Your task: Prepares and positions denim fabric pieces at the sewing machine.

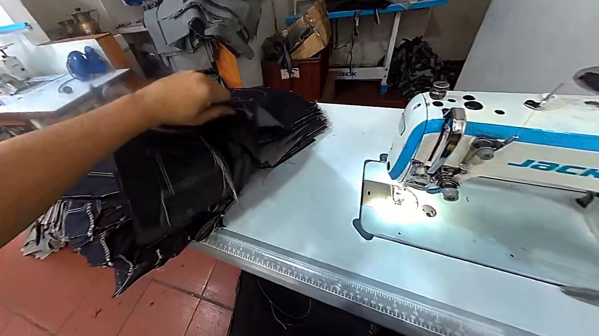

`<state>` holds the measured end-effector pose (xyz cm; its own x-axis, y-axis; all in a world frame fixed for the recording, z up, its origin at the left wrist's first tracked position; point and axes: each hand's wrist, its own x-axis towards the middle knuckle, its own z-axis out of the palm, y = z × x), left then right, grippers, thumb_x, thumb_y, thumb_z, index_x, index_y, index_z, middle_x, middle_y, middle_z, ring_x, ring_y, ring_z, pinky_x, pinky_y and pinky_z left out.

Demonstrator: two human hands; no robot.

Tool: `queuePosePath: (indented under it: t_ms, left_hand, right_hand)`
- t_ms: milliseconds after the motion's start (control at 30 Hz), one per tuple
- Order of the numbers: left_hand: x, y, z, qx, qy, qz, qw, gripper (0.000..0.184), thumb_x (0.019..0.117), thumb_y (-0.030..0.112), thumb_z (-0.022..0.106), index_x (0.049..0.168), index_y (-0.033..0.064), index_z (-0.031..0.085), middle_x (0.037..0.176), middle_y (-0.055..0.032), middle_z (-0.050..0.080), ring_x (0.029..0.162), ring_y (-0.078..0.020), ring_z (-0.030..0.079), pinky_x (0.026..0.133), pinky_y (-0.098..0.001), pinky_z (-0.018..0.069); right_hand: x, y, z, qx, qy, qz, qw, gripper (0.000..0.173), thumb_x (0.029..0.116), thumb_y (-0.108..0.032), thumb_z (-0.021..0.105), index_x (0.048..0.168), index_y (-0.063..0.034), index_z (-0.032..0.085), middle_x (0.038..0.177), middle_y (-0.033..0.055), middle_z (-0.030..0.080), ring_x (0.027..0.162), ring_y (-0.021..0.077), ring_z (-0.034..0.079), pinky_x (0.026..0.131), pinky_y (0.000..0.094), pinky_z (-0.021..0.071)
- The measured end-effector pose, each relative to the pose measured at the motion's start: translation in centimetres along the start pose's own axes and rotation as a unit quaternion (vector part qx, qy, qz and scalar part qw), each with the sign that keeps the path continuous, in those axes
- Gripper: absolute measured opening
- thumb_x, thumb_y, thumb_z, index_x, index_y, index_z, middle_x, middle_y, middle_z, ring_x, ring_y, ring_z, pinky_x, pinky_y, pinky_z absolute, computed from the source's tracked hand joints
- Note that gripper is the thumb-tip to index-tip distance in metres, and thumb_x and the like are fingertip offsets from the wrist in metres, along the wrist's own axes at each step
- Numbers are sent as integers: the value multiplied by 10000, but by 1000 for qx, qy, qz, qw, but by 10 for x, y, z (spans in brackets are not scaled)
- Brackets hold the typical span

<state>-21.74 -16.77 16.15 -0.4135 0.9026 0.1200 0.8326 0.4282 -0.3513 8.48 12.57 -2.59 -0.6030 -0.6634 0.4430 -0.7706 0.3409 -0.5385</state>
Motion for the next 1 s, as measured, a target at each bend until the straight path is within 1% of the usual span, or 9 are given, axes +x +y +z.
queuePosePath:
  t_ms: [100,200,233,300,367,600,733,833,1000]
  left_hand:
    - [47,50,-7,-71,58,94,991,380,993,299,545,706,59,615,595,-48,557,552,-188,583,520,-406,490]
    - [76,98,23,-88,36,100,990,383,975,328,577,697,71,640,608,-69,595,580,-245,633,533,-490,515]
    - [80,112,40,-88,21,90,992,365,967,311,596,700,66,644,623,-84,613,599,-268,651,541,-514,521]
    - [84,135,69,-70,-25,45,996,321,966,282,634,739,58,675,679,-103,658,661,-305,689,578,-548,543]
    - [85,139,86,-63,-34,22,997,293,953,269,650,749,62,681,691,-98,664,672,-302,695,576,-541,549]
    - [79,184,112,-64,112,-44,991,257,884,273,642,686,110,658,618,-37,610,554,-225,646,452,-451,504]
    - [74,234,173,-146,108,11,983,213,921,202,568,783,73,665,710,-69,641,647,-231,676,534,-400,549]
    - [75,230,165,-123,228,-14,966,260,965,230,598,753,99,671,724,-40,652,704,-195,671,589,-351,548]
    - [72,255,194,-265,182,38,946,202,1019,211,594,1012,79,747,1156,-68,737,1223,-202,662,1067,-383,542]
  right_hand:
    - [37,-12,-16,-19,84,-50,995,353,1046,-367,558,1214,-97,709,1166,123,712,1131,297,662,958,445,531]
    - [87,48,-5,-140,209,-16,968,335,1047,-340,511,901,-115,712,889,60,701,874,230,694,725,403,577]
    - [96,81,1,-174,148,76,971,415,1066,-398,472,979,-86,732,982,98,722,975,265,708,816,465,582]
    - [99,138,4,-154,-72,255,952,638,1088,-538,321,1442,-62,557,1553,159,485,1502,340,364,1234,621,193]
    - [85,162,7,-143,-107,265,948,718,1077,-593,241,1575,-102,402,1677,131,302,1584,332,163,1254,647,-7]
    - [-9,147,11,-302,187,203,912,386,1002,-436,566,1121,-120,754,1206,97,723,1183,313,673,1009,523,547]
    - [-49,150,1,-259,172,199,930,425,1041,-499,473,1210,-212,737,1327,40,690,1324,257,598,1112,471,486]
    - [-65,148,-4,-311,204,233,899,446,987,-662,463,1198,-391,746,1125,60,672,1097,288,627,988,574,461]
    - [-72,146,-1,-320,208,207,901,363,1014,-602,483,1188,-415,741,995,32,652,926,242,612,916,536,442]
